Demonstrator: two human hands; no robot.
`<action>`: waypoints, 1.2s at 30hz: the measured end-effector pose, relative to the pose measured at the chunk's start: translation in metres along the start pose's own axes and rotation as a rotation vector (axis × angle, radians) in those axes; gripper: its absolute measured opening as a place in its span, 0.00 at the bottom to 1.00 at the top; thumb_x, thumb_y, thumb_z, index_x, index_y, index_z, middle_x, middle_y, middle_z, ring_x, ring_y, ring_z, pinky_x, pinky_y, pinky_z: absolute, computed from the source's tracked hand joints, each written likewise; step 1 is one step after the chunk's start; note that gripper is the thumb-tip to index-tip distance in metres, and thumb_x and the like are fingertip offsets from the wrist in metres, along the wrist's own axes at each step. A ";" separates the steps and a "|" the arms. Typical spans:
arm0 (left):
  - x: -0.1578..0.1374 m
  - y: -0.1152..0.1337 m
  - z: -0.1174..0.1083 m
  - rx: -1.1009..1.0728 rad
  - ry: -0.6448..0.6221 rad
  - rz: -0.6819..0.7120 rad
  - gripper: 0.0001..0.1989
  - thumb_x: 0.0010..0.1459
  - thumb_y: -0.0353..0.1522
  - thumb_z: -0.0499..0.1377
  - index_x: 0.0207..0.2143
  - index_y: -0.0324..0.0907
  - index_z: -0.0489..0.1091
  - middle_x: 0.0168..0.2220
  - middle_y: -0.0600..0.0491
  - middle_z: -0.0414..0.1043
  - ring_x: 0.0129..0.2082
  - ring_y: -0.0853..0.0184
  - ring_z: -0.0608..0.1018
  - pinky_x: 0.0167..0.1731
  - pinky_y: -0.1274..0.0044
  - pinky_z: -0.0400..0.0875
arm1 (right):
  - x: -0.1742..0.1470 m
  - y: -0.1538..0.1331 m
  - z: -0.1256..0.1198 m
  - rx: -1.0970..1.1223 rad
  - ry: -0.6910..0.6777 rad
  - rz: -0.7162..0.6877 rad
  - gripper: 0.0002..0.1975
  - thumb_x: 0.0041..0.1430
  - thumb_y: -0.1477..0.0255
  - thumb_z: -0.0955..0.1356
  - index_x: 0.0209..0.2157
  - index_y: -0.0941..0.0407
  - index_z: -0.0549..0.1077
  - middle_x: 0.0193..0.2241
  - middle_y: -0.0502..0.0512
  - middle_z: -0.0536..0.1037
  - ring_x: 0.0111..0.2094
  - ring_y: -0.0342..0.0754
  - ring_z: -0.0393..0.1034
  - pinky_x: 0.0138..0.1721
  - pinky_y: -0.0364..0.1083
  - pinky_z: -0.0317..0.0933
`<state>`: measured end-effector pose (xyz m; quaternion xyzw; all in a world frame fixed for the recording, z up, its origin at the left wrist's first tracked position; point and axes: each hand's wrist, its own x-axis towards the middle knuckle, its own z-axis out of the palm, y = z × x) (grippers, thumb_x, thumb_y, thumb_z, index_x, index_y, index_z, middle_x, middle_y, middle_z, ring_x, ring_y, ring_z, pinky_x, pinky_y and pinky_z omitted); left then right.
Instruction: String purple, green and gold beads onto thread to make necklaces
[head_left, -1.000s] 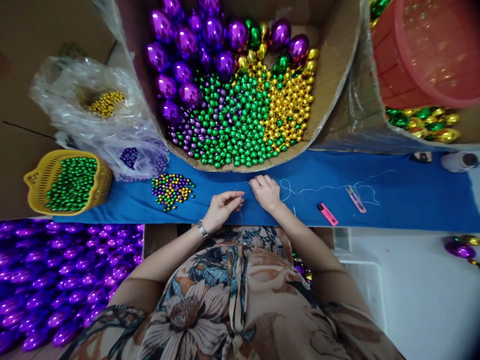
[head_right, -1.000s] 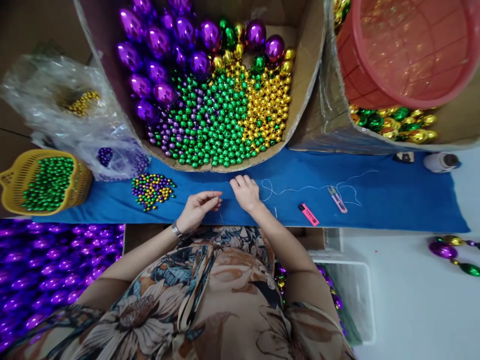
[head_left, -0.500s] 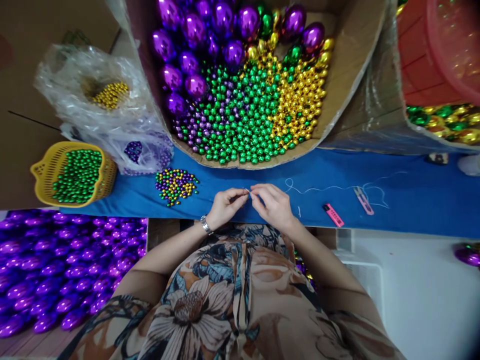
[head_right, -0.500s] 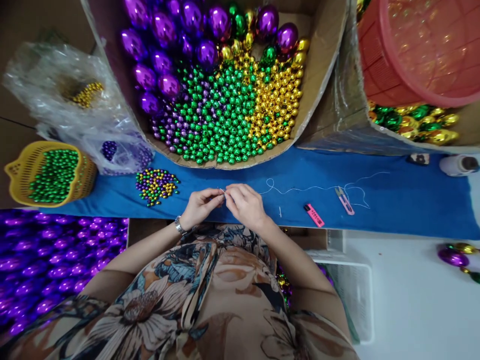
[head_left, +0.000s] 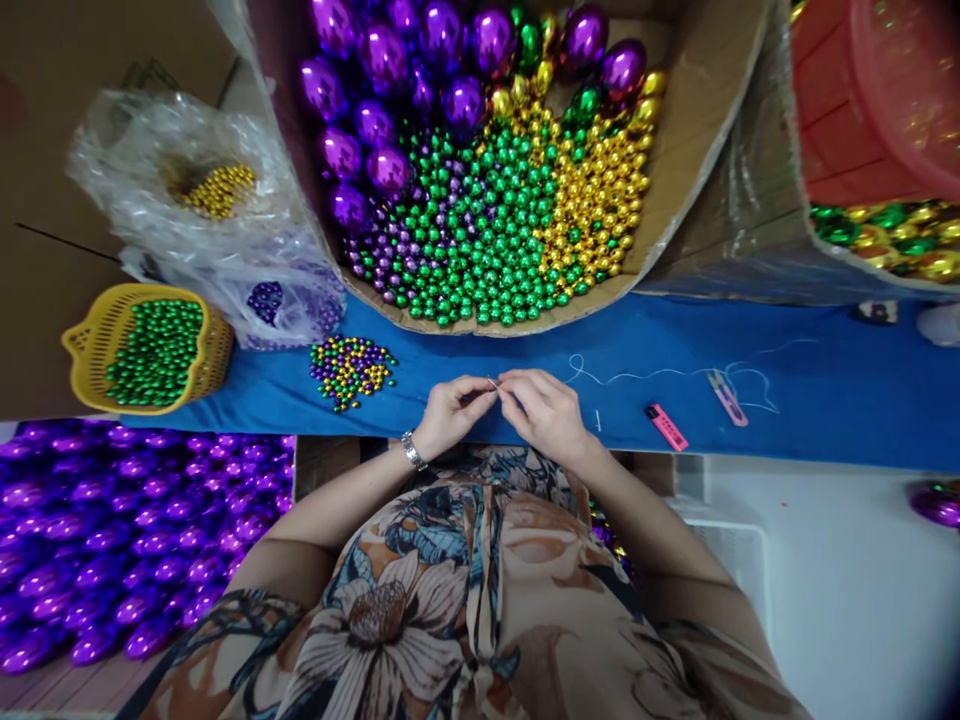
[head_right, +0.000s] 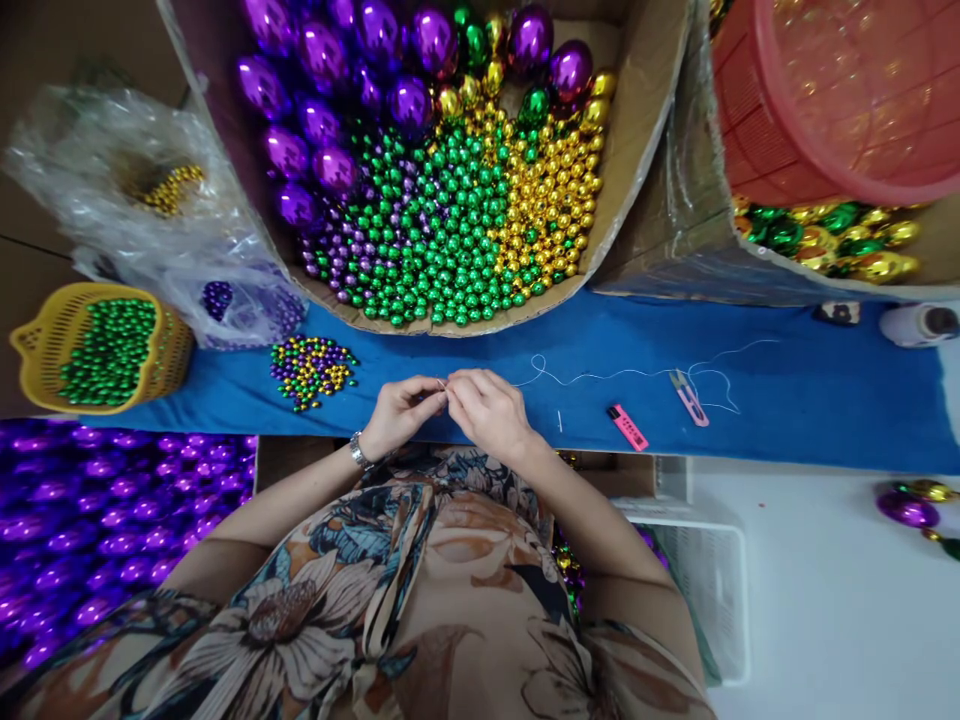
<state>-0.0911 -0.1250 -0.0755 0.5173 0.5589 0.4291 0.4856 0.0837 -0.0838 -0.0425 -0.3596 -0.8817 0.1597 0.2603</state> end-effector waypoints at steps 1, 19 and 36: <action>0.000 0.000 0.000 0.002 0.000 0.004 0.14 0.57 0.41 0.62 0.37 0.40 0.77 0.37 0.49 0.79 0.36 0.65 0.80 0.37 0.75 0.74 | 0.000 0.000 0.000 -0.006 0.001 -0.004 0.08 0.64 0.74 0.63 0.35 0.55 0.73 0.38 0.56 0.80 0.42 0.47 0.75 0.45 0.47 0.69; -0.004 0.006 0.002 0.267 -0.002 0.145 0.10 0.60 0.35 0.59 0.41 0.42 0.76 0.32 0.52 0.76 0.29 0.71 0.74 0.31 0.79 0.68 | 0.001 0.002 -0.002 -0.030 -0.046 0.019 0.10 0.66 0.71 0.62 0.36 0.55 0.74 0.39 0.56 0.80 0.42 0.48 0.75 0.45 0.47 0.69; -0.007 0.021 0.005 0.302 -0.074 0.183 0.15 0.62 0.33 0.56 0.49 0.41 0.74 0.39 0.49 0.78 0.35 0.68 0.78 0.37 0.78 0.71 | -0.008 0.020 -0.018 0.102 0.140 0.131 0.09 0.65 0.70 0.63 0.38 0.54 0.75 0.37 0.55 0.79 0.39 0.47 0.73 0.43 0.46 0.67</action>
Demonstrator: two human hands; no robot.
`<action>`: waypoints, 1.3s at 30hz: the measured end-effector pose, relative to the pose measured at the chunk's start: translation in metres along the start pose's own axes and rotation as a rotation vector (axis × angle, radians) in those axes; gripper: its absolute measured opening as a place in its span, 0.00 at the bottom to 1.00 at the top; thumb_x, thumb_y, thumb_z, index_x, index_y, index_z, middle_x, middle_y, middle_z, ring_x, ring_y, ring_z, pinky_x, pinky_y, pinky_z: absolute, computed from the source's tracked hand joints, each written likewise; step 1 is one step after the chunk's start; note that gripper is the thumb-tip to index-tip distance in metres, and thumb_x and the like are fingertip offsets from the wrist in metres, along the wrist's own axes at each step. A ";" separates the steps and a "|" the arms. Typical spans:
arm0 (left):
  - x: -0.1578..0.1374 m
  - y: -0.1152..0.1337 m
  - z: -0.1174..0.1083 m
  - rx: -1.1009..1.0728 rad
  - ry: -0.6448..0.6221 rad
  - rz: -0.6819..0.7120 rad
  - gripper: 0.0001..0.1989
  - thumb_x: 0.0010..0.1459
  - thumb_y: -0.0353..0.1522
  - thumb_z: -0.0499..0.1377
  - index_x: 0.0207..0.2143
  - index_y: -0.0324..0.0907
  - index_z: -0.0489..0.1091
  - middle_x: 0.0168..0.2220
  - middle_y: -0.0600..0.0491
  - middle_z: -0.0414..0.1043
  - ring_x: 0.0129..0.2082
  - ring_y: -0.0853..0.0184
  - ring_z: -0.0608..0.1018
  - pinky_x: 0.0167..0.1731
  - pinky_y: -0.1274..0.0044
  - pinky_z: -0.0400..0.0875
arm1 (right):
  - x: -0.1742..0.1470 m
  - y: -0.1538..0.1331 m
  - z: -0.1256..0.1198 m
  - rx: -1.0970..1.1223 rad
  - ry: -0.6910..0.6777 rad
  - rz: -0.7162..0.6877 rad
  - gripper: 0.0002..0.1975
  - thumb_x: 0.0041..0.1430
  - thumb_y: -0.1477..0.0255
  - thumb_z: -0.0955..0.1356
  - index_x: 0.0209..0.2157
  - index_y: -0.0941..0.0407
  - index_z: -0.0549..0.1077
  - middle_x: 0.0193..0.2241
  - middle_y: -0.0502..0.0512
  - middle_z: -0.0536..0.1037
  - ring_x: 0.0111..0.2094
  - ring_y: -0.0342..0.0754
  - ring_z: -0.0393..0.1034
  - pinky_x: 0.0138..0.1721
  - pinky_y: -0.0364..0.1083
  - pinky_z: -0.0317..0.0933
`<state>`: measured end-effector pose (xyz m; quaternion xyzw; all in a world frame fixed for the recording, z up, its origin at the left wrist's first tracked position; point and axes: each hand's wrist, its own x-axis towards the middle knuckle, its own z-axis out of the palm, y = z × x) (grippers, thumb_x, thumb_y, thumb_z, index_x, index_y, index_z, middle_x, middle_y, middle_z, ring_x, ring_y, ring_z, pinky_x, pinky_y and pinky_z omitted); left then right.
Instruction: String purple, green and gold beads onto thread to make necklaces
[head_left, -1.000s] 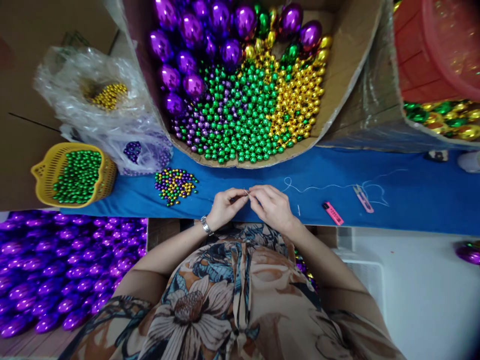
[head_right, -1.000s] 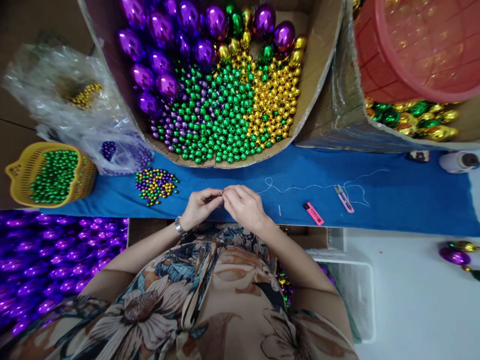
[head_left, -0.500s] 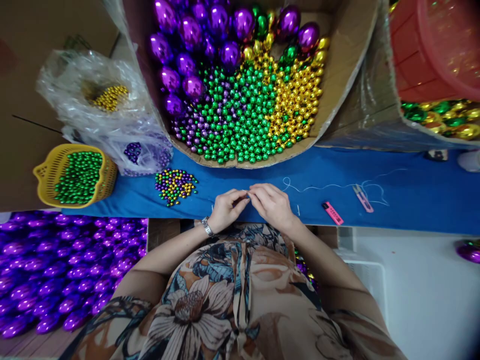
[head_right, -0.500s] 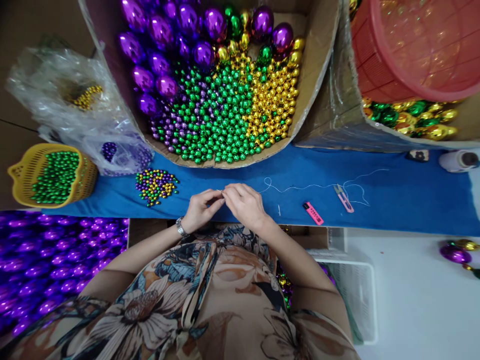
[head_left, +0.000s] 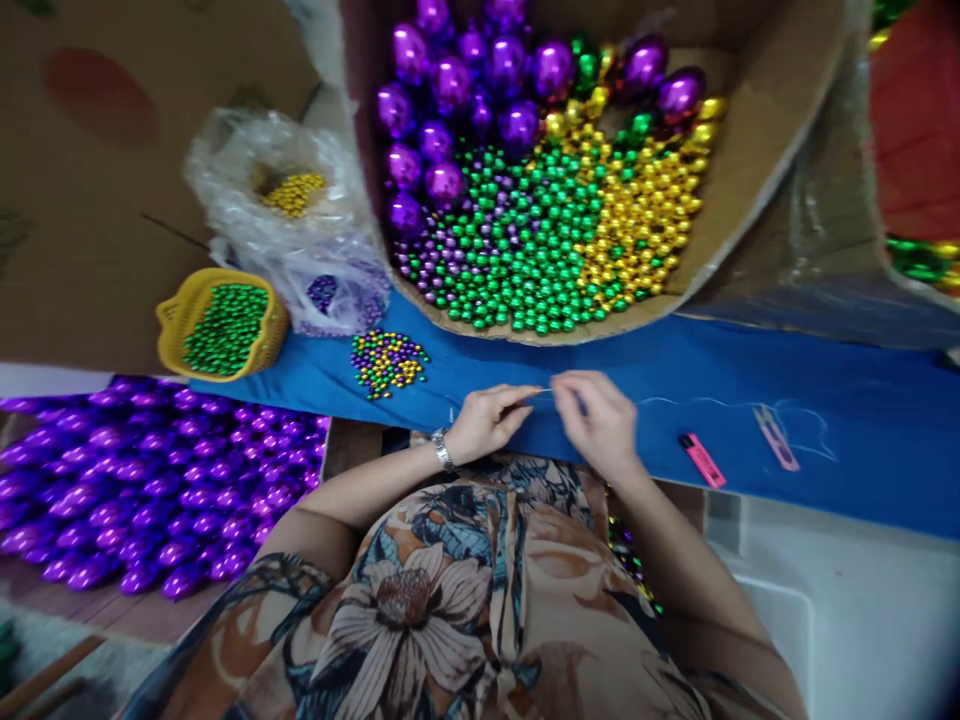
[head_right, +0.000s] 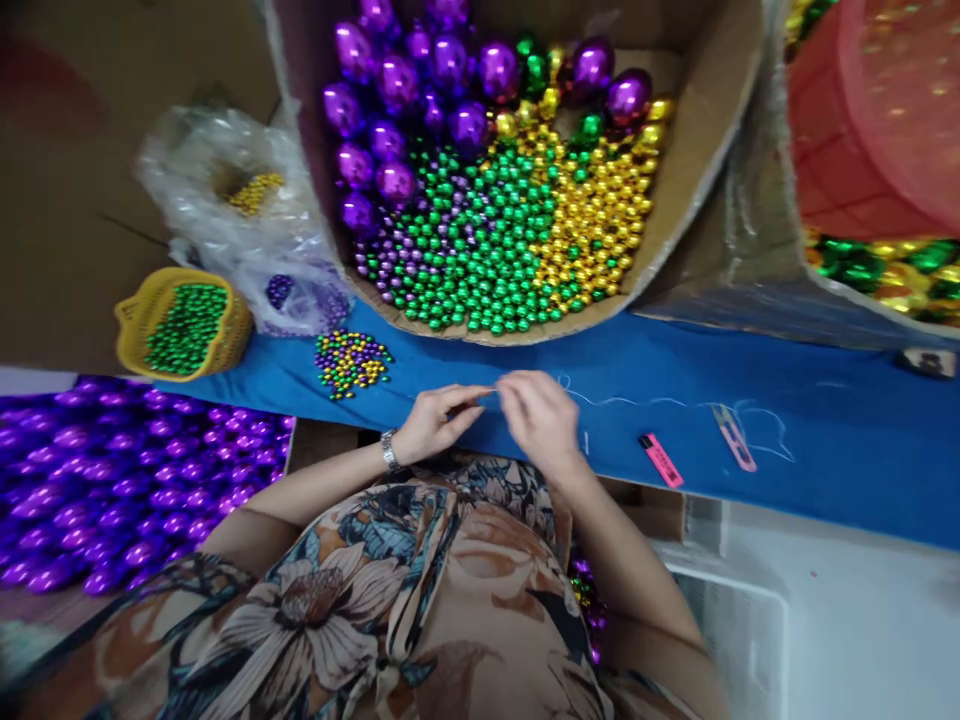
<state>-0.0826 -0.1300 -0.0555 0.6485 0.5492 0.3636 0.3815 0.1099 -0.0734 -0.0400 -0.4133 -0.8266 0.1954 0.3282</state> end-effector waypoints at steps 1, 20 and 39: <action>0.000 -0.002 0.000 -0.022 -0.001 -0.029 0.15 0.62 0.33 0.56 0.49 0.41 0.74 0.39 0.49 0.78 0.32 0.69 0.77 0.35 0.78 0.71 | -0.004 0.016 -0.016 -0.084 0.058 0.026 0.09 0.65 0.70 0.63 0.38 0.54 0.75 0.36 0.56 0.79 0.38 0.47 0.73 0.41 0.47 0.66; 0.015 -0.015 -0.006 -1.308 0.100 -0.779 0.16 0.46 0.27 0.70 0.39 0.35 0.74 0.28 0.54 0.73 0.25 0.76 0.75 0.25 0.84 0.67 | 0.002 -0.016 0.023 -0.356 -0.185 -0.792 0.13 0.60 0.79 0.68 0.47 0.56 0.76 0.46 0.56 0.80 0.41 0.48 0.72 0.43 0.47 0.65; -0.080 -0.059 -0.048 -0.132 0.383 -0.354 0.13 0.63 0.37 0.56 0.45 0.41 0.74 0.36 0.50 0.77 0.34 0.69 0.78 0.37 0.76 0.73 | 0.044 -0.031 0.091 -0.171 -0.523 -0.535 0.17 0.68 0.68 0.61 0.54 0.59 0.71 0.37 0.56 0.81 0.35 0.44 0.75 0.39 0.41 0.65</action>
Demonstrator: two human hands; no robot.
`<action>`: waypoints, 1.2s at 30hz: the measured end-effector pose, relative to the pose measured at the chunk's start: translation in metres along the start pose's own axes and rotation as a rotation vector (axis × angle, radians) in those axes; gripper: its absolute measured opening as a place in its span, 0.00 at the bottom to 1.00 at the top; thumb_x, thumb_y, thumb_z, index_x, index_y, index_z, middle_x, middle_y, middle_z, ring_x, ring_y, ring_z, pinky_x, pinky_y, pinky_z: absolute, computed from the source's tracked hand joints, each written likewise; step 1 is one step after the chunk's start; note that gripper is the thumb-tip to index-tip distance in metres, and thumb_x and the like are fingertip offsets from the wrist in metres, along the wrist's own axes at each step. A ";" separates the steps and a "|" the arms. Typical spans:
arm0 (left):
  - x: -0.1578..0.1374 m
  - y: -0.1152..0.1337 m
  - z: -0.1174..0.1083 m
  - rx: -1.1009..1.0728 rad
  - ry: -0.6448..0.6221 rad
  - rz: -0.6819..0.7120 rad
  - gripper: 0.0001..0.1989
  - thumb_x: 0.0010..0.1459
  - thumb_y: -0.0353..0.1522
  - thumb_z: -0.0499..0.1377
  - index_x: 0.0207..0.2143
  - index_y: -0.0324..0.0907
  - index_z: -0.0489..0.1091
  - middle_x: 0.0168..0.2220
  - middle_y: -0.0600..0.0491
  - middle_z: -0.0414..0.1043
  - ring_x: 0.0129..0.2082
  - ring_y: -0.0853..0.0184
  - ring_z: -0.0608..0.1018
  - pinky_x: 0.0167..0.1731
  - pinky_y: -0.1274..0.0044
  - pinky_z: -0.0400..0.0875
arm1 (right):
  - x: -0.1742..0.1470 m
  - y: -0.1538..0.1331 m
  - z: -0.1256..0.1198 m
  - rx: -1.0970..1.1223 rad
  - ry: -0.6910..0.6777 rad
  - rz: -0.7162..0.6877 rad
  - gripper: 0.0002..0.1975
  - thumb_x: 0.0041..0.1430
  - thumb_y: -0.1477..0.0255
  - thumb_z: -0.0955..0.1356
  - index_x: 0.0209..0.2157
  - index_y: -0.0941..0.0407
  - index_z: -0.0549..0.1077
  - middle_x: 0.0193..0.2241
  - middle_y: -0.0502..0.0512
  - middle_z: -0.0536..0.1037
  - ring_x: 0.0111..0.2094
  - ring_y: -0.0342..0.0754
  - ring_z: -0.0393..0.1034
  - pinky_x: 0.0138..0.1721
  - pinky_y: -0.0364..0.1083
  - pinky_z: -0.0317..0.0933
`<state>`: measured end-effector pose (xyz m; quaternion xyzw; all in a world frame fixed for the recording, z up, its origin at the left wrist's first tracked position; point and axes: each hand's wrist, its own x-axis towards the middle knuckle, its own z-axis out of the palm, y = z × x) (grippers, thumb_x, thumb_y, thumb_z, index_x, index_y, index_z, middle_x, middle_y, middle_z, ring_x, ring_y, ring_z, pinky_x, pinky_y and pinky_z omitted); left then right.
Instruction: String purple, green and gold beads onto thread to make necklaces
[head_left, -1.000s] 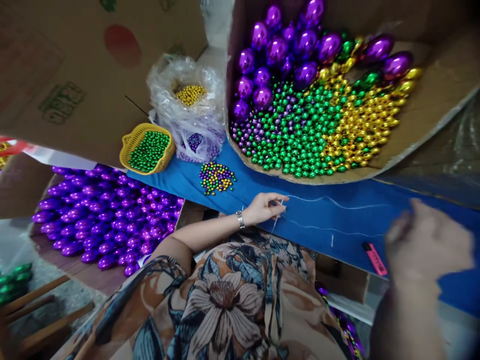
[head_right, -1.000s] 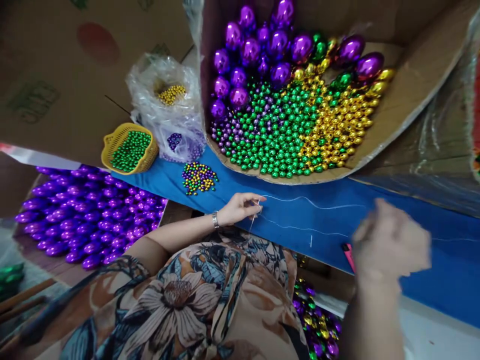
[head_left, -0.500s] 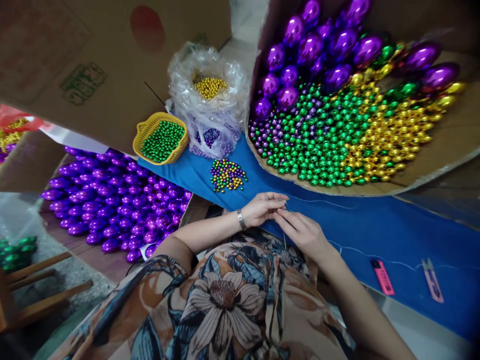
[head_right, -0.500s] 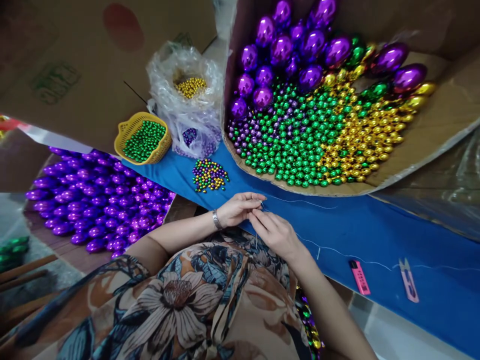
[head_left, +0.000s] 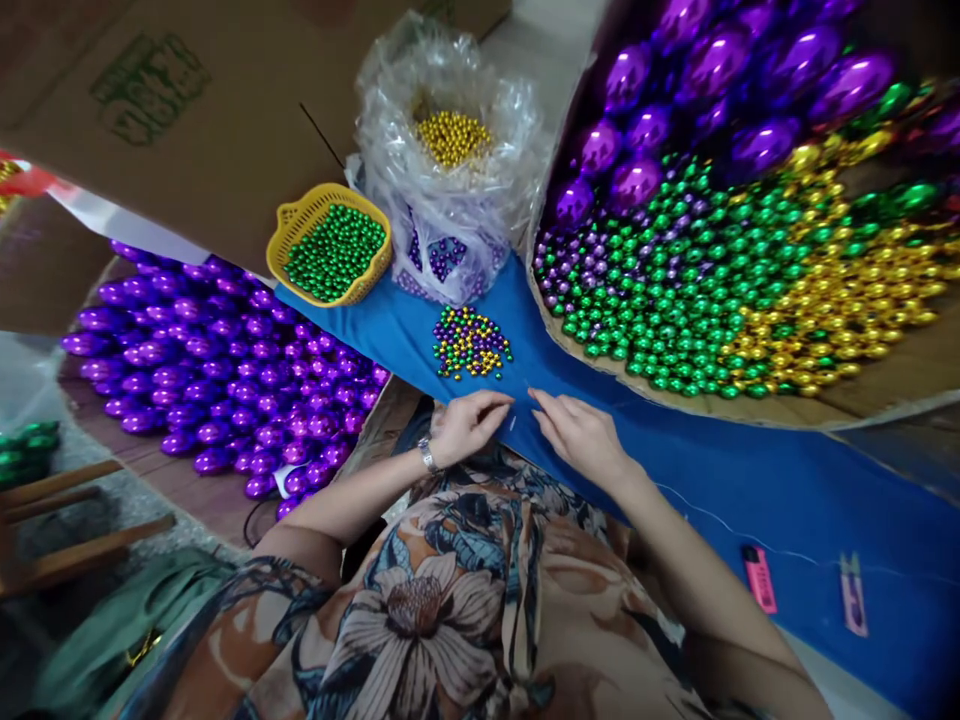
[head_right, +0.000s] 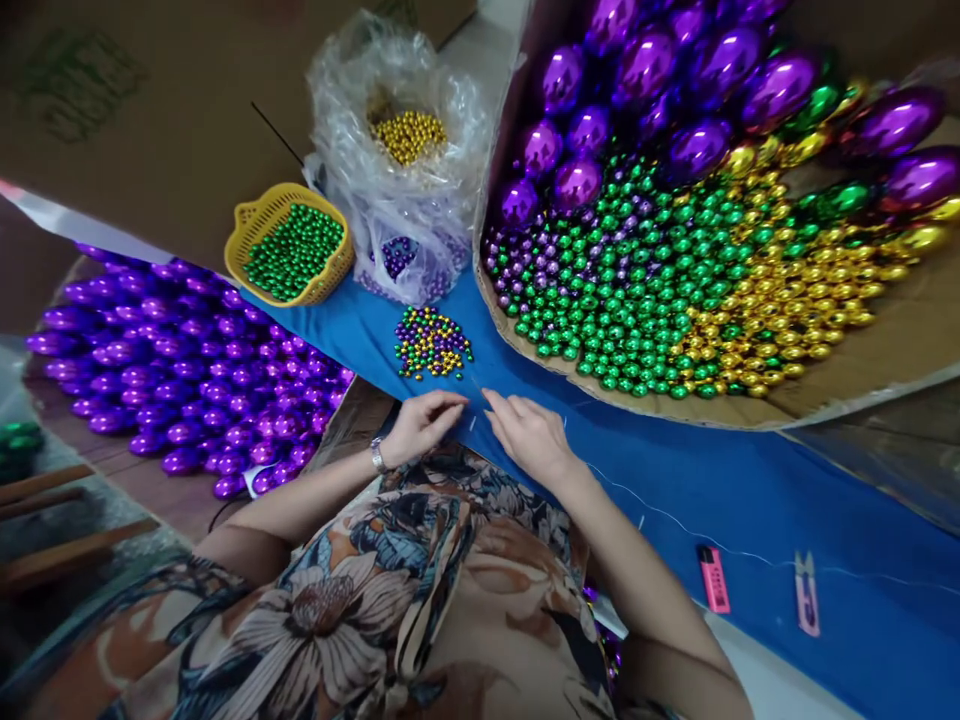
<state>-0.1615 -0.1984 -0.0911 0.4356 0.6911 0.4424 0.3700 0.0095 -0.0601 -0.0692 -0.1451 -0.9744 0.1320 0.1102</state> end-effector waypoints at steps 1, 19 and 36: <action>-0.001 -0.002 -0.006 0.132 0.086 0.098 0.11 0.64 0.35 0.55 0.45 0.41 0.74 0.37 0.50 0.77 0.36 0.68 0.78 0.39 0.74 0.73 | 0.002 0.000 0.007 0.014 -0.027 0.020 0.19 0.69 0.67 0.60 0.56 0.58 0.69 0.39 0.56 0.81 0.36 0.44 0.75 0.39 0.41 0.65; 0.032 -0.017 -0.020 0.750 0.223 0.262 0.13 0.62 0.36 0.56 0.48 0.47 0.73 0.58 0.44 0.65 0.66 0.49 0.56 0.61 0.49 0.52 | 0.022 0.009 0.034 -0.002 -0.215 0.103 0.20 0.70 0.62 0.58 0.56 0.51 0.71 0.36 0.54 0.81 0.34 0.44 0.74 0.35 0.41 0.61; 0.035 -0.022 -0.021 0.688 0.200 0.282 0.12 0.62 0.33 0.54 0.44 0.46 0.76 0.58 0.45 0.65 0.66 0.50 0.55 0.62 0.50 0.52 | 0.043 0.007 0.038 -0.081 -0.406 0.060 0.26 0.70 0.66 0.56 0.67 0.52 0.54 0.37 0.57 0.81 0.35 0.47 0.74 0.34 0.43 0.60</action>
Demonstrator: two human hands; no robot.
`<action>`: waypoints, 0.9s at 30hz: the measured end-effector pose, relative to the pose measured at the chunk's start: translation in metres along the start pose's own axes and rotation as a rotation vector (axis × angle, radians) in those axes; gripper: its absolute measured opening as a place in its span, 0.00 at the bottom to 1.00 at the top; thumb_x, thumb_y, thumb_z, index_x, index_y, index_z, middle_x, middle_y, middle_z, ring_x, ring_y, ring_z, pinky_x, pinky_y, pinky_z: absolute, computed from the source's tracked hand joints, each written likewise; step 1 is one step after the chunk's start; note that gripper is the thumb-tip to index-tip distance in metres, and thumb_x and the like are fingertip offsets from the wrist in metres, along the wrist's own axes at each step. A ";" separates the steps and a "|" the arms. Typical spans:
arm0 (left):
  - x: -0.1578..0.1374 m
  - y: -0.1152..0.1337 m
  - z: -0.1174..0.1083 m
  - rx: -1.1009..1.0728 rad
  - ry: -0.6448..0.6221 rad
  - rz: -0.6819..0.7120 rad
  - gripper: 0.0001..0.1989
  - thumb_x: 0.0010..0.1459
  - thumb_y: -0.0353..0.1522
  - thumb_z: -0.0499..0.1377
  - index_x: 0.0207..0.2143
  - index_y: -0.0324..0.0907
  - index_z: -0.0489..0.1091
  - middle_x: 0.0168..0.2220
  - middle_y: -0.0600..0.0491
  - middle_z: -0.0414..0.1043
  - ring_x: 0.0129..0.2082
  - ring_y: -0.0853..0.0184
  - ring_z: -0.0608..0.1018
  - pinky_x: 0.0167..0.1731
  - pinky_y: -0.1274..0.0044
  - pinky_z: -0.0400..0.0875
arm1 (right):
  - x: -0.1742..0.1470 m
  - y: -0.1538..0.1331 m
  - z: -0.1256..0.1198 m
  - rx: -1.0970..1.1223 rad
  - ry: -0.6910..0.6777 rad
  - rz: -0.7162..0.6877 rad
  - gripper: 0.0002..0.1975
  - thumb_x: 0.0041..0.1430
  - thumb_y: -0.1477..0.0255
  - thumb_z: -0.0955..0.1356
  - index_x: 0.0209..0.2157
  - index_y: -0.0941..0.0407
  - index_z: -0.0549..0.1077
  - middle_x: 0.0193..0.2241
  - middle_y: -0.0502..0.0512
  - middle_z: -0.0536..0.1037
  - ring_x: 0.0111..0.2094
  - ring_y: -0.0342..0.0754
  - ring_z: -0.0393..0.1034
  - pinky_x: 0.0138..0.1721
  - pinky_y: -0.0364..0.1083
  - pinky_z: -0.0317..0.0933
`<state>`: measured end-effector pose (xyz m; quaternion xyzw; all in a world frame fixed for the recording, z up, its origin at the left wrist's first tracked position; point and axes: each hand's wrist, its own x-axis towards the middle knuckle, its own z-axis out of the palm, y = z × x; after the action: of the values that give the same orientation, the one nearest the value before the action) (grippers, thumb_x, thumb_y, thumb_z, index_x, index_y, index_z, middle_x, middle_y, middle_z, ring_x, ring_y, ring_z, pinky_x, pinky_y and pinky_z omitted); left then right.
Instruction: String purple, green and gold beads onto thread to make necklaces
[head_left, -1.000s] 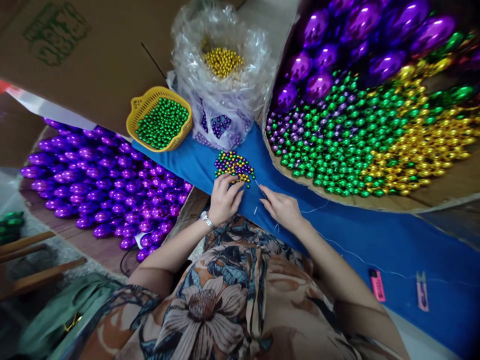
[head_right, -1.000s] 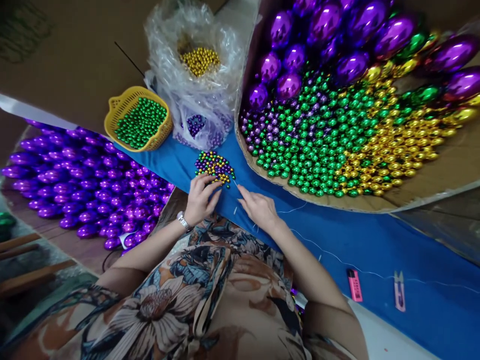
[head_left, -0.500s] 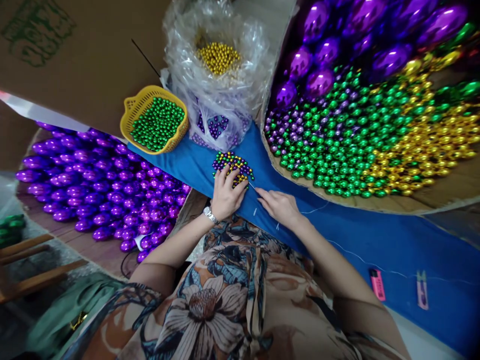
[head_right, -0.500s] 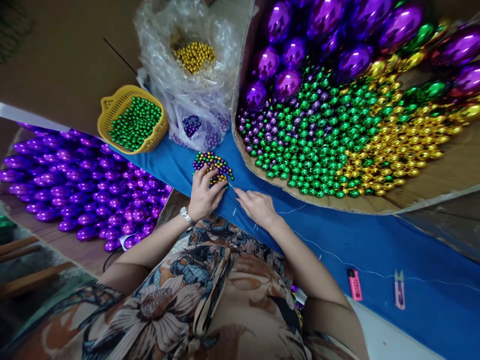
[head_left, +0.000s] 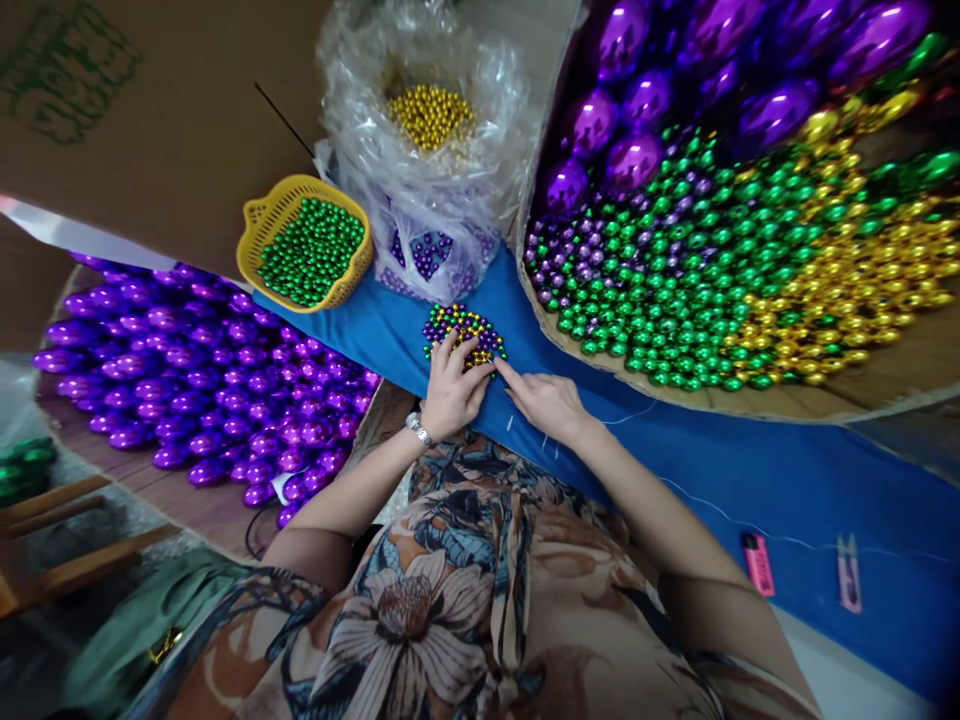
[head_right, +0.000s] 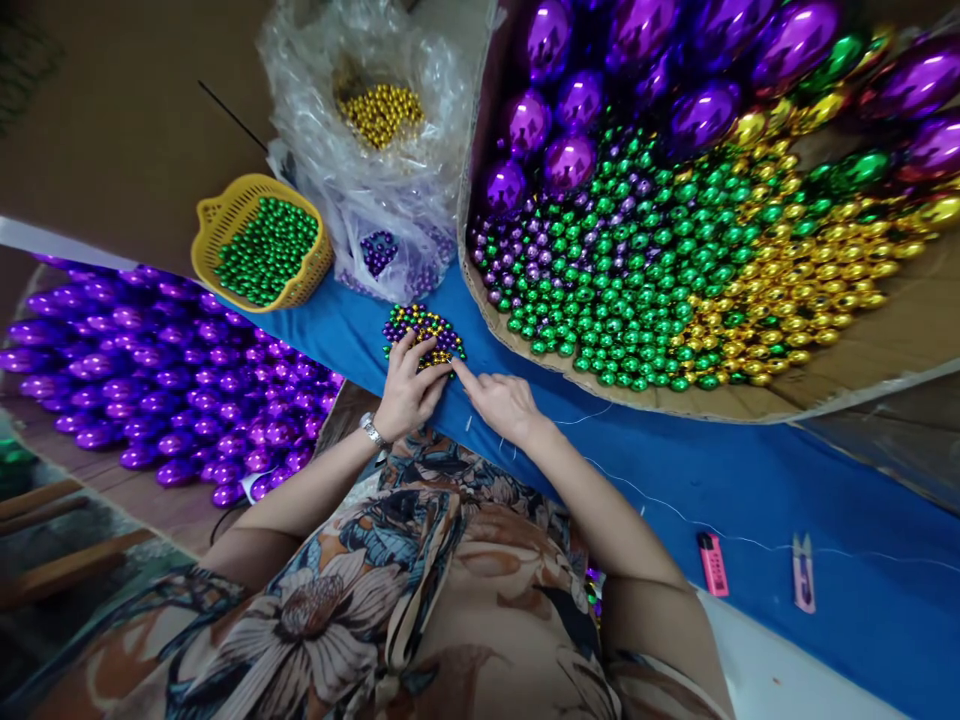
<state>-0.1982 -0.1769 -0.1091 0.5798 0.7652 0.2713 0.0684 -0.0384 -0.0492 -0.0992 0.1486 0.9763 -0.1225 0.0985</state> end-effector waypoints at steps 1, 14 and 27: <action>-0.001 -0.001 -0.001 -0.012 0.006 0.005 0.12 0.62 0.33 0.54 0.44 0.45 0.75 0.58 0.45 0.65 0.66 0.51 0.55 0.62 0.51 0.53 | 0.000 0.001 0.000 0.002 0.003 -0.011 0.26 0.69 0.67 0.57 0.67 0.52 0.54 0.37 0.56 0.81 0.35 0.47 0.74 0.34 0.42 0.60; -0.013 -0.004 -0.001 0.038 0.023 0.065 0.12 0.59 0.33 0.57 0.46 0.49 0.75 0.61 0.46 0.62 0.68 0.47 0.51 0.61 0.46 0.48 | -0.026 0.005 0.007 0.163 0.102 -0.023 0.21 0.69 0.66 0.59 0.60 0.52 0.65 0.42 0.54 0.81 0.38 0.44 0.76 0.37 0.41 0.65; -0.017 -0.006 -0.003 0.054 -0.007 0.023 0.12 0.60 0.34 0.57 0.45 0.49 0.75 0.60 0.46 0.64 0.68 0.48 0.53 0.61 0.47 0.49 | -0.027 0.005 0.005 0.136 0.123 -0.071 0.20 0.70 0.65 0.58 0.58 0.51 0.68 0.37 0.52 0.82 0.33 0.43 0.75 0.33 0.41 0.60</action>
<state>-0.1991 -0.1946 -0.1131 0.5912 0.7654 0.2490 0.0523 -0.0110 -0.0524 -0.0989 0.1275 0.9746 -0.1828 0.0237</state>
